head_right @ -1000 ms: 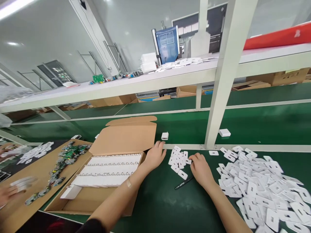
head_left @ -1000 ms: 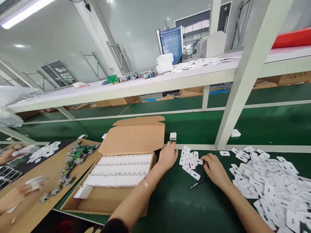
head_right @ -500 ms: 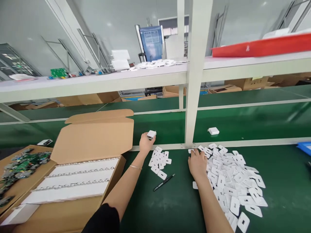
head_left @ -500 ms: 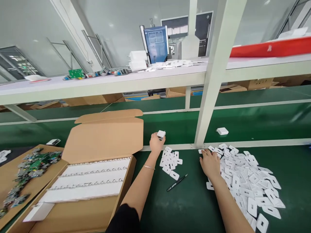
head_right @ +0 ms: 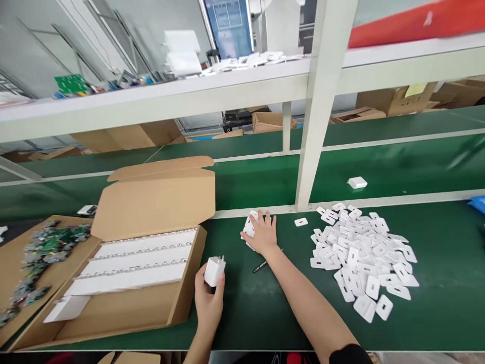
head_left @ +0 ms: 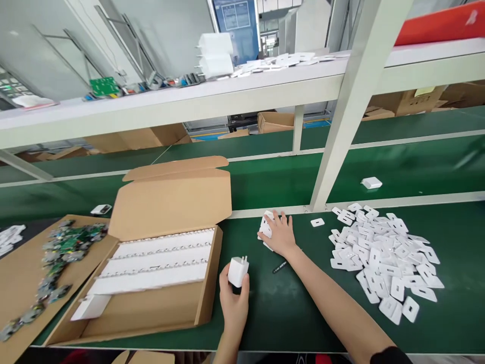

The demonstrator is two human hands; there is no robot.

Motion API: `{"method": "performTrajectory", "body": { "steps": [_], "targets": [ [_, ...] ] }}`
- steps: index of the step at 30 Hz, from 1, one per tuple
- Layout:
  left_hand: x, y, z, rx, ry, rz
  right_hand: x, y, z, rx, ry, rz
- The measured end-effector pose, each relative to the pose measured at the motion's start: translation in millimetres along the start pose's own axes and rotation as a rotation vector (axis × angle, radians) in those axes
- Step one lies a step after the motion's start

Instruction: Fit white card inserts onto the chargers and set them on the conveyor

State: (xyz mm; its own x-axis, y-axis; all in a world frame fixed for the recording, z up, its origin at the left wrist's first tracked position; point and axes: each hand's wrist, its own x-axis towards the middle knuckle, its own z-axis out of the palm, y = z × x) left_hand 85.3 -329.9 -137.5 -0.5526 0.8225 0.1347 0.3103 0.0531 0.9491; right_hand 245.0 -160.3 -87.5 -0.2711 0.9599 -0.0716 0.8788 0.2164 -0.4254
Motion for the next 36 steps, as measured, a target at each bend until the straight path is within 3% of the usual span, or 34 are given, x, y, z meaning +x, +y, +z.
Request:
{"method": "performTrajectory", "body": {
  "steps": [5,8,11,13,16,21,24,27,30,36],
  "targets": [
    [-5.3,-8.3,-7.3,-0.113,0.045,-0.052,-0.8,-49.6,41.7,0.134,0.089,-0.194],
    [-5.6,-7.1,-6.5,-0.174,0.073,-0.04,-2.6,-87.8,64.6,0.196,0.144,-0.205],
    [-5.6,-4.4,-5.6,-0.203,0.08,-0.021,0.6,-113.9,72.1,0.226,0.198,-0.195],
    [-5.1,-1.7,-5.7,-0.214,0.082,-0.019,3.2,-114.2,63.8,0.238,0.244,-0.183],
    [-3.9,3.4,-8.2,-0.248,0.066,-0.026,1.6,-78.6,28.5,0.223,0.303,-0.171],
    [0.3,26.1,-17.7,-0.301,-0.059,0.045,-15.9,45.5,-58.1,0.092,0.364,-0.067],
    [6.8,55.6,-23.3,-0.12,-0.105,0.174,-26.3,108.4,-87.5,0.0,0.331,-0.015],
    [14.9,90.1,-25.2,0.093,-0.084,0.363,-35.3,141.8,-91.3,-0.064,0.265,-0.024],
    [19.8,117.4,-22.1,0.124,-0.07,0.5,-40.8,154.9,-83.6,-0.112,0.223,-0.052],
    [18.3,140.6,-15.6,0.101,-0.076,0.463,-41.5,159.7,-74.3,-0.21,0.264,-0.139]
  ]
}}
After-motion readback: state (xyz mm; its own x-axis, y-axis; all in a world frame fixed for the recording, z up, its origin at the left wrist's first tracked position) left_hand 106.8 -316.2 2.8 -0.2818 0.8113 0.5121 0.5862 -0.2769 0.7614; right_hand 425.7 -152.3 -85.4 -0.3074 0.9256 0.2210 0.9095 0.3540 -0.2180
